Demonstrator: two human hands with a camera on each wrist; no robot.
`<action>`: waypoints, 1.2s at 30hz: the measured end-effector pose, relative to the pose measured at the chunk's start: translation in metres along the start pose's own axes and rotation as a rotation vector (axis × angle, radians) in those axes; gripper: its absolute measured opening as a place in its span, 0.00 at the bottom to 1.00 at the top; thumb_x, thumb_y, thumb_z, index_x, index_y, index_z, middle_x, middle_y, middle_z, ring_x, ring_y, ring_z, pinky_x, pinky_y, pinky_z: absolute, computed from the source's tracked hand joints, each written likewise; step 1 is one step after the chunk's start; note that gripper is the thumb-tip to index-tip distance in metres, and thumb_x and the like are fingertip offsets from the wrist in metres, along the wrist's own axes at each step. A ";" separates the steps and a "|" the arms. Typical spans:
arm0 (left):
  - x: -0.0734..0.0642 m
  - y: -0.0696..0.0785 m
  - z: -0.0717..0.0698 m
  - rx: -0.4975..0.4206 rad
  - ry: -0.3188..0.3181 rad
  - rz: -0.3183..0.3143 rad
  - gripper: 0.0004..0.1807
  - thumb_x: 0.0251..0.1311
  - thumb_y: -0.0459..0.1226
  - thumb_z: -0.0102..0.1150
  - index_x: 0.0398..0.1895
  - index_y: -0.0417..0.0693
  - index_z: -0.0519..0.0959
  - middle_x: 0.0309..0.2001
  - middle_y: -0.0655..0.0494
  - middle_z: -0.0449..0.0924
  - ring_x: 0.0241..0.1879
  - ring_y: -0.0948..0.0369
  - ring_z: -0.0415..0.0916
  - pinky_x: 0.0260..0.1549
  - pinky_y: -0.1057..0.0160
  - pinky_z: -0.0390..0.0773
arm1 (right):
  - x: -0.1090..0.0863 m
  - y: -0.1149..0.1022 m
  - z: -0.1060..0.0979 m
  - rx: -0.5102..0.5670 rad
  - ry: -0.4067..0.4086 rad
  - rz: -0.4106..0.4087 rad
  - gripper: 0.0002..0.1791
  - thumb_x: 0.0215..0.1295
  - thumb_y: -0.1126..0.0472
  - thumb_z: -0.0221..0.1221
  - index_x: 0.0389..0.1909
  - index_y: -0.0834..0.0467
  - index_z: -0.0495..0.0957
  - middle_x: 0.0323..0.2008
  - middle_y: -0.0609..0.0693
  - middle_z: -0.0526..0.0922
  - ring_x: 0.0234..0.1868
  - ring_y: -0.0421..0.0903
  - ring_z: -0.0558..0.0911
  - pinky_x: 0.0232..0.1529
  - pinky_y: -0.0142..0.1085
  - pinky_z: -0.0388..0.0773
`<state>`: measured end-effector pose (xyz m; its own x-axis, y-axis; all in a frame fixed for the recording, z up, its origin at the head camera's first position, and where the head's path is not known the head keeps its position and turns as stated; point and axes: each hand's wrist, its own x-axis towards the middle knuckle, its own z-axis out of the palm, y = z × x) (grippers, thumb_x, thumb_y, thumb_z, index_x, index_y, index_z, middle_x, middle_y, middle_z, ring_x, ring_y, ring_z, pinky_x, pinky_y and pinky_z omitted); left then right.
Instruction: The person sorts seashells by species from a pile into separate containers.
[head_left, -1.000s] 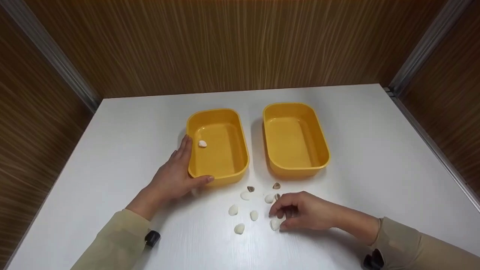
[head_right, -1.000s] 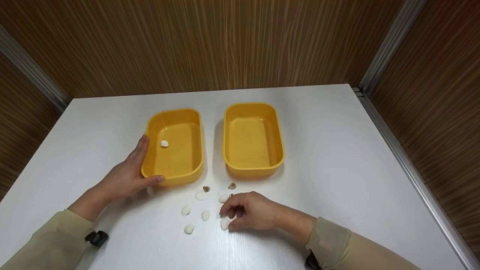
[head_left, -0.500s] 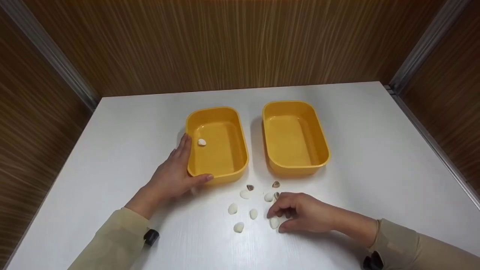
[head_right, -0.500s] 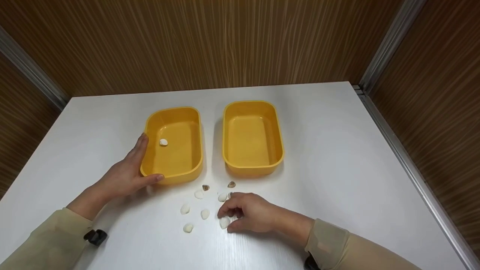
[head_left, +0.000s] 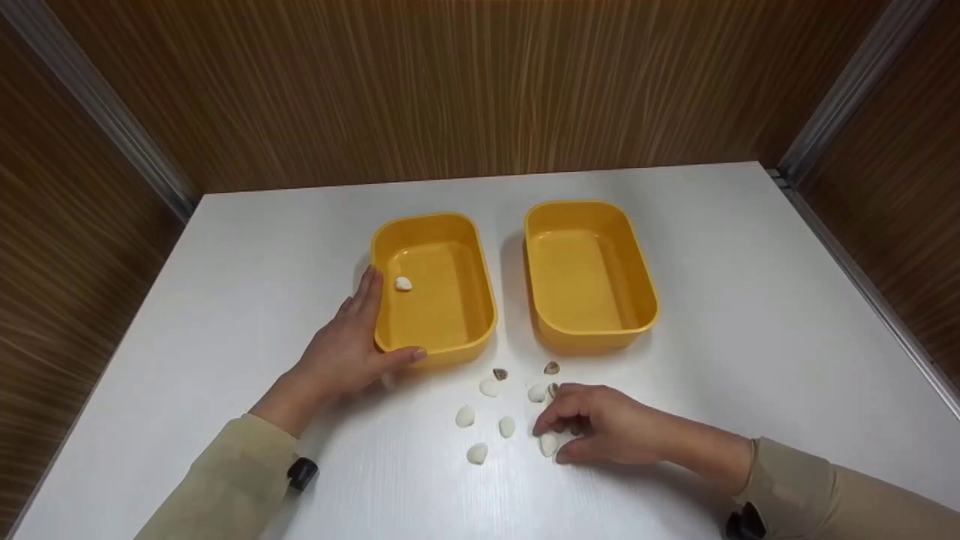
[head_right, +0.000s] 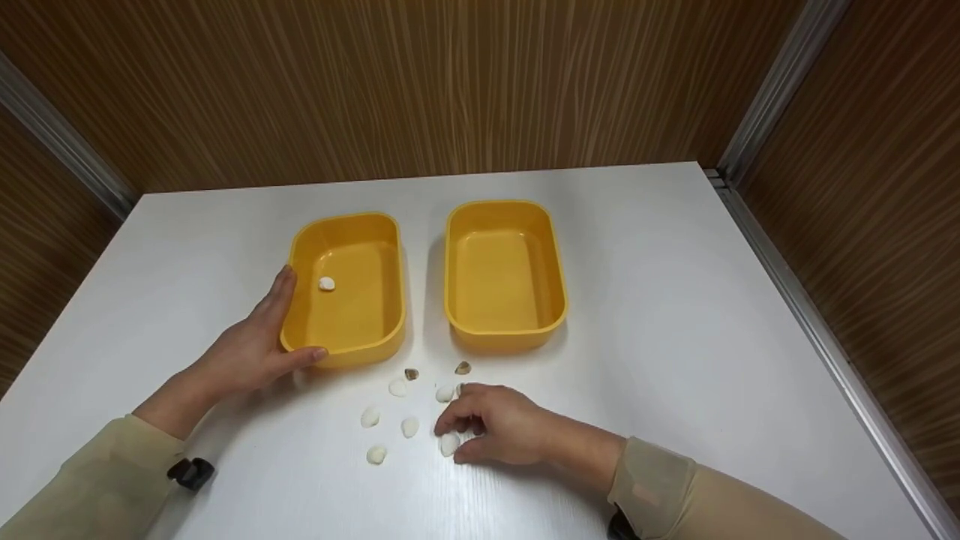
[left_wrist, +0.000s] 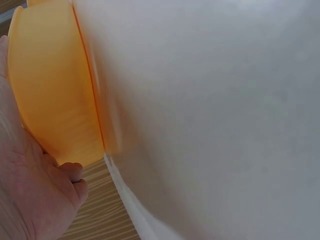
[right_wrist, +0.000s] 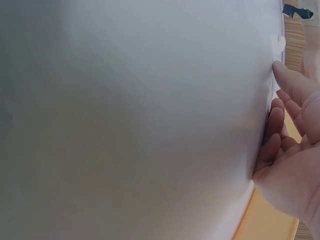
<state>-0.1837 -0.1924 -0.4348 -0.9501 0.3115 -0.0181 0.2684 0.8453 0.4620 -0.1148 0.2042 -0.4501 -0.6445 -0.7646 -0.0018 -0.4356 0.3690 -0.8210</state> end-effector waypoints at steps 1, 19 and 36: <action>0.000 0.000 0.000 0.002 -0.002 0.000 0.75 0.56 0.80 0.55 0.87 0.47 0.29 0.87 0.49 0.29 0.83 0.41 0.46 0.77 0.39 0.56 | 0.000 0.000 0.000 0.000 0.000 0.005 0.16 0.63 0.62 0.76 0.51 0.49 0.89 0.41 0.46 0.82 0.41 0.48 0.81 0.42 0.31 0.79; 0.003 0.000 0.002 0.001 -0.007 0.001 0.75 0.55 0.80 0.55 0.87 0.45 0.30 0.87 0.48 0.29 0.83 0.41 0.45 0.79 0.42 0.52 | -0.001 0.004 0.004 0.006 0.046 -0.002 0.13 0.62 0.65 0.75 0.44 0.48 0.89 0.38 0.48 0.81 0.39 0.47 0.79 0.41 0.30 0.77; 0.005 0.001 0.005 0.008 -0.011 0.007 0.75 0.55 0.81 0.54 0.87 0.45 0.30 0.87 0.49 0.29 0.84 0.44 0.44 0.79 0.43 0.51 | 0.001 0.004 0.003 -0.081 0.035 -0.055 0.10 0.62 0.64 0.75 0.41 0.49 0.87 0.34 0.41 0.85 0.36 0.39 0.81 0.39 0.31 0.81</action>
<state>-0.1873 -0.1877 -0.4392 -0.9464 0.3220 -0.0247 0.2761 0.8465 0.4552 -0.1154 0.2030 -0.4546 -0.6389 -0.7667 0.0634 -0.5195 0.3692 -0.7706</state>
